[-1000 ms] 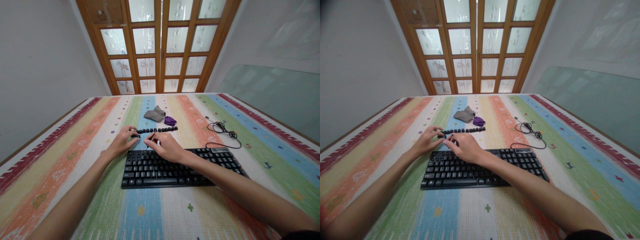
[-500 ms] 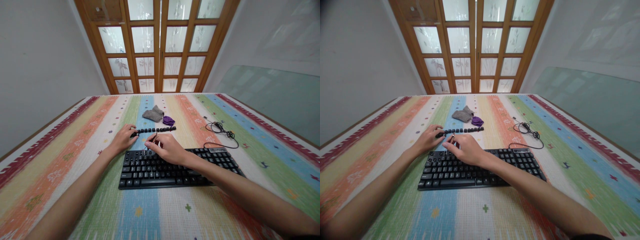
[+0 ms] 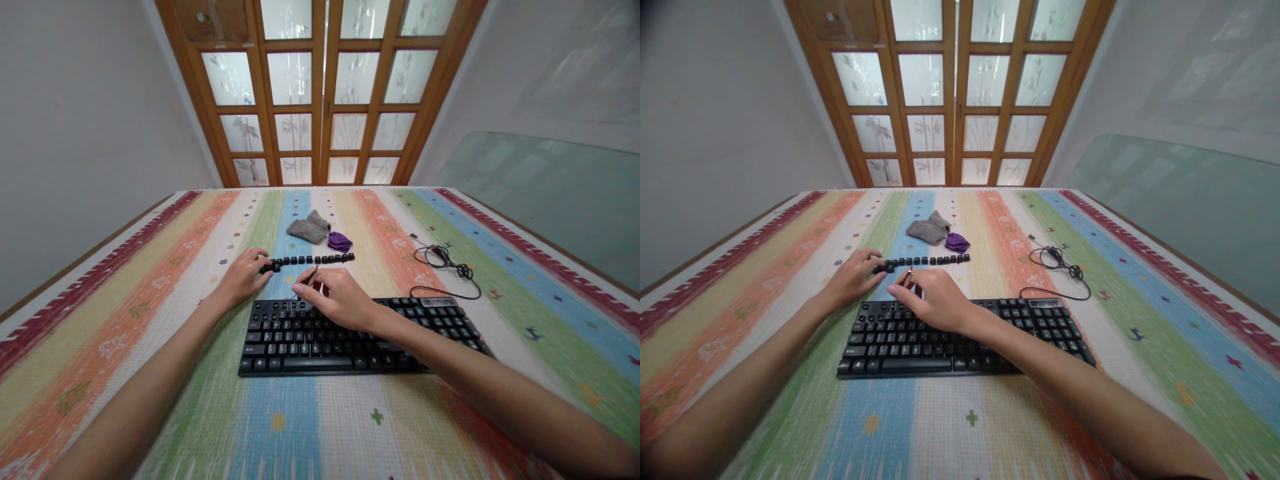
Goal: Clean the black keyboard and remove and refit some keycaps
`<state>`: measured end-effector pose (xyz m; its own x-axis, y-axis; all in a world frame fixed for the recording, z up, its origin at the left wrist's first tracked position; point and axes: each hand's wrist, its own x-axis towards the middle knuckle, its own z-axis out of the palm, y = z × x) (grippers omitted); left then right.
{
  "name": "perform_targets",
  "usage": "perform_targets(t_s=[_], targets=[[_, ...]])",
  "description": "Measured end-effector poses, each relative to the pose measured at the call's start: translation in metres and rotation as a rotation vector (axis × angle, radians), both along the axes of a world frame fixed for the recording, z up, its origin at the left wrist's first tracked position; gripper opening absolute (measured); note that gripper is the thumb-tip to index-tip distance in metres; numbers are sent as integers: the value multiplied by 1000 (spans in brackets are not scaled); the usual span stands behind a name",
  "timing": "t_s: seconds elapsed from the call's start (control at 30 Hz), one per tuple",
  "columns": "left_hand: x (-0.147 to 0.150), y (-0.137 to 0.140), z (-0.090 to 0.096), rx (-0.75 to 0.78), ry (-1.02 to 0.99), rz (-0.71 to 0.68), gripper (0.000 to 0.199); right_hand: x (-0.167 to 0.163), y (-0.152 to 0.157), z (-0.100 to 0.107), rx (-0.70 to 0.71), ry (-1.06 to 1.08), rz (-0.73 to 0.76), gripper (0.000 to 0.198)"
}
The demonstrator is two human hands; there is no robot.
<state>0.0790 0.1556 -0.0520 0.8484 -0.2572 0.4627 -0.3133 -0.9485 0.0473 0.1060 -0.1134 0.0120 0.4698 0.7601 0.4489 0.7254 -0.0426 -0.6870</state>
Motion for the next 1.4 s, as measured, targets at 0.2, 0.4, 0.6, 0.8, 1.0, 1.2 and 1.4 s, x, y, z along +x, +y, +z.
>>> perform_targets(t_s=[0.2,0.4,0.6,0.8,1.0,1.2,1.4], targets=[[-4,0,-2,-10,-14,1,20,0,1,0,-15,8,3,30],[-2,-2,-4,4,-16,-18,19,-1,2,-2,-22,1,6,29],[1,-2,-4,-4,-11,-9,16,-2,3,-1,-32,15,14,28],[0,-2,-3,4,-1,6,16,-1,4,-3,-34,16,21,28],[0,-3,-2,10,16,3,18,-1,5,-4,-58,25,19,28],[-1,-5,0,-13,29,13,20,-2,5,-3,-69,16,19,32],[-4,-2,3,-21,37,15,21,-1,5,-3,-97,9,-14,35]])
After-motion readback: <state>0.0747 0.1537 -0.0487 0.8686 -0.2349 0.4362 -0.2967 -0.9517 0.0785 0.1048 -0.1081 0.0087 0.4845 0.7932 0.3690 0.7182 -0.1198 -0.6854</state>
